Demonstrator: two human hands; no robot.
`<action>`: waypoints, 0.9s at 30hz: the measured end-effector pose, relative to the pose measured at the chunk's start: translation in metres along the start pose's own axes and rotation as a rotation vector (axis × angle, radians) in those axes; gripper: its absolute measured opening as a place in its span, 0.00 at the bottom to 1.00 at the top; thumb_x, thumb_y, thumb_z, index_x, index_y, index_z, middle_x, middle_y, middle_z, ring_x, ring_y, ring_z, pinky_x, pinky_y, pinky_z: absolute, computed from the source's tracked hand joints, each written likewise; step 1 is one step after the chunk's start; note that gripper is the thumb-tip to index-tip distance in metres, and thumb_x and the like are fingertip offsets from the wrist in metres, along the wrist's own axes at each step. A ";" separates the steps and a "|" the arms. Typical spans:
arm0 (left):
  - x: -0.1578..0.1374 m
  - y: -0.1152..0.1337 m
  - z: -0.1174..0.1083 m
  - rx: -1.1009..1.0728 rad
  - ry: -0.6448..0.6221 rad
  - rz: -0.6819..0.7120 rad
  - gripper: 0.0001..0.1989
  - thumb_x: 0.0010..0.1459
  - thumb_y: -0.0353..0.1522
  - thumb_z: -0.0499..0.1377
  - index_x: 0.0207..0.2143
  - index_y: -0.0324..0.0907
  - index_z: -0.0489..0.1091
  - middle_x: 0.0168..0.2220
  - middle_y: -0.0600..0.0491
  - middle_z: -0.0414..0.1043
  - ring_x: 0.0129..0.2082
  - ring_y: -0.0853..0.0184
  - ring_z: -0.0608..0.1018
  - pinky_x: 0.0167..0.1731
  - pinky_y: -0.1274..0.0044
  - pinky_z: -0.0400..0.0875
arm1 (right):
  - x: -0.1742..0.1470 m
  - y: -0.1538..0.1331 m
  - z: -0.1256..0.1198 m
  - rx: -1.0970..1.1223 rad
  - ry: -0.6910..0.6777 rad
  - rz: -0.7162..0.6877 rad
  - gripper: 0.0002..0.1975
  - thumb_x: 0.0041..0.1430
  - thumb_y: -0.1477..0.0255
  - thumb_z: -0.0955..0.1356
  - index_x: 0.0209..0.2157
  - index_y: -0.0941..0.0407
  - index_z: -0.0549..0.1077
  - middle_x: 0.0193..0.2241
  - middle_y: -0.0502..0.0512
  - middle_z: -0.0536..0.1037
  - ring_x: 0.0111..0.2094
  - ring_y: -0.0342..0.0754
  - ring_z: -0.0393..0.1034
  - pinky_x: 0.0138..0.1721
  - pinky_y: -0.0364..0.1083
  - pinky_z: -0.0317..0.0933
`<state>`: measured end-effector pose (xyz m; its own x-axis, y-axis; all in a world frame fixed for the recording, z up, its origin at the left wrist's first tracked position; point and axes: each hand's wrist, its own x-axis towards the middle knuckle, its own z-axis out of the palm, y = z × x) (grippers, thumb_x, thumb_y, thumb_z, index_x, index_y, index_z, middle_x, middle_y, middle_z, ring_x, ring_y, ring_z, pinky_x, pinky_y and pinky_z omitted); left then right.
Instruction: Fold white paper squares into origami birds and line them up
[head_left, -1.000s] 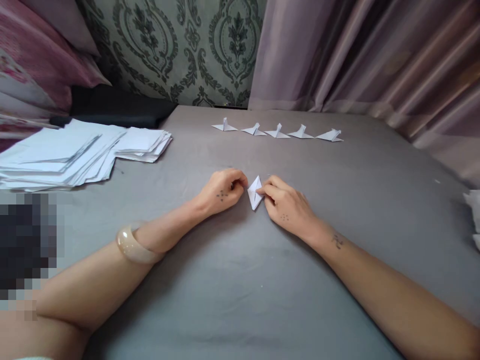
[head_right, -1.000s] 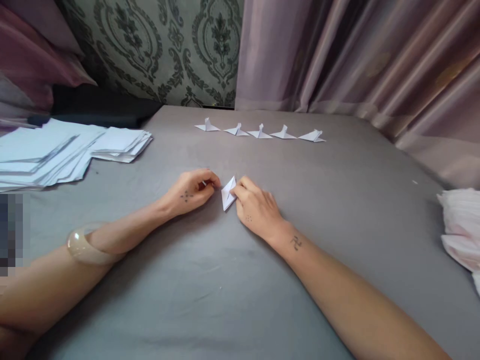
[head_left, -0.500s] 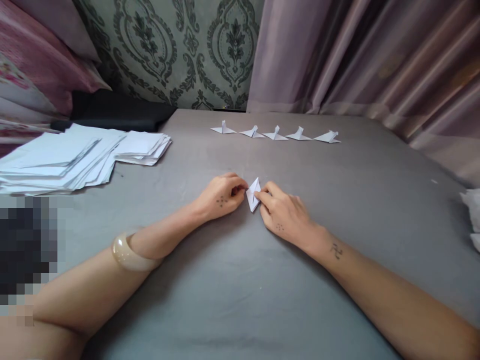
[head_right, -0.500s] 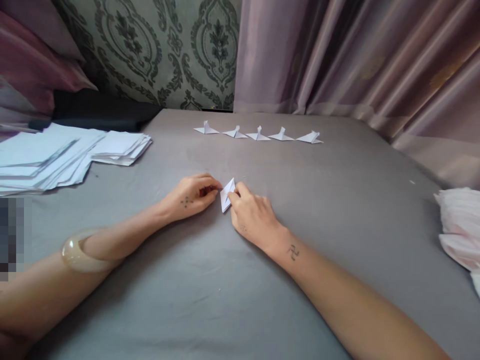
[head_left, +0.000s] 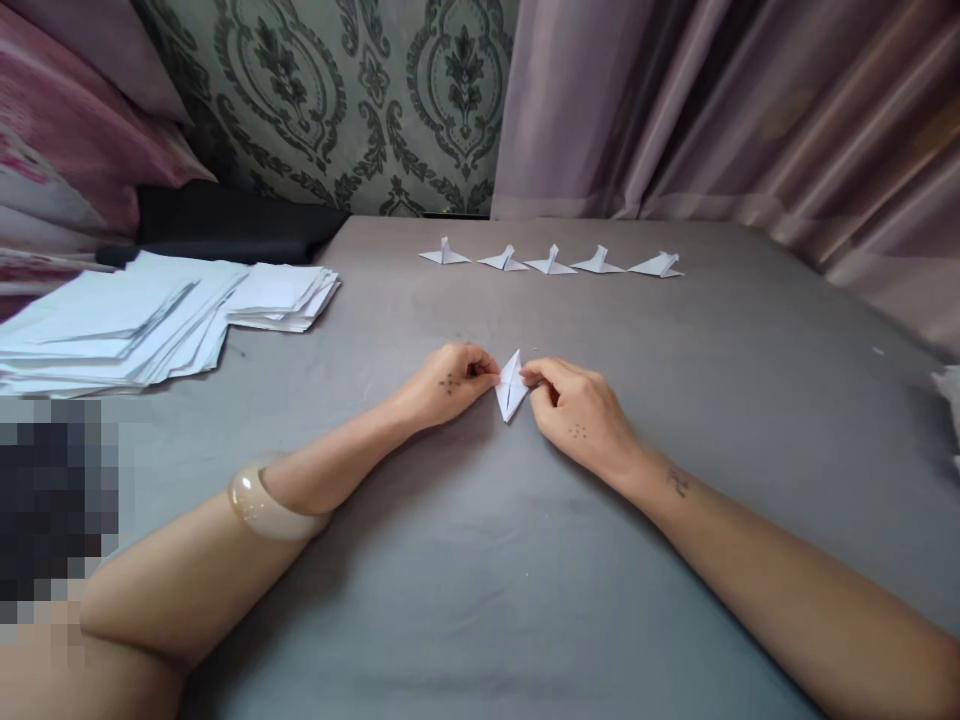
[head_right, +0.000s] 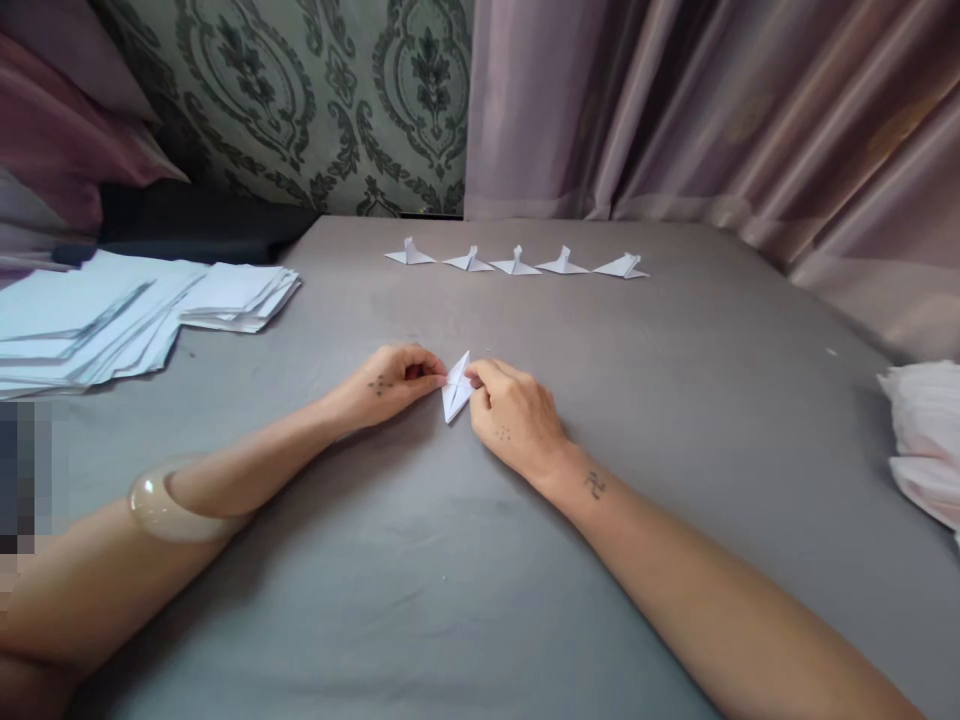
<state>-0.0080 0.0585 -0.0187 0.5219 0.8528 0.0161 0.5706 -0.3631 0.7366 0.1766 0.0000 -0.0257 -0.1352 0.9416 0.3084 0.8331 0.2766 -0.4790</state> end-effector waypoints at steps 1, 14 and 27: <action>0.000 -0.001 0.000 0.019 0.004 0.005 0.08 0.56 0.30 0.56 0.33 0.39 0.75 0.28 0.53 0.70 0.27 0.71 0.70 0.29 0.79 0.63 | -0.001 -0.001 0.000 -0.034 -0.003 -0.007 0.16 0.55 0.81 0.60 0.40 0.54 0.74 0.38 0.51 0.79 0.37 0.46 0.73 0.36 0.44 0.59; 0.001 -0.007 0.005 0.063 0.051 0.038 0.08 0.57 0.33 0.57 0.33 0.39 0.74 0.36 0.49 0.67 0.36 0.66 0.71 0.39 0.73 0.69 | -0.009 -0.018 -0.006 -0.329 -0.184 -0.074 0.16 0.62 0.77 0.58 0.42 0.55 0.76 0.41 0.54 0.74 0.30 0.42 0.66 0.26 0.45 0.48; 0.005 -0.006 0.002 0.119 0.027 0.162 0.07 0.57 0.30 0.56 0.33 0.39 0.74 0.38 0.47 0.66 0.43 0.62 0.69 0.47 0.67 0.66 | -0.011 -0.026 -0.007 -0.486 -0.251 -0.130 0.15 0.62 0.78 0.57 0.41 0.58 0.73 0.39 0.57 0.73 0.27 0.42 0.65 0.24 0.47 0.43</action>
<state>-0.0073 0.0639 -0.0246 0.5970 0.7886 0.1472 0.5522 -0.5370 0.6377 0.1601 -0.0192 -0.0108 -0.3273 0.9389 0.1066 0.9443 0.3290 0.0024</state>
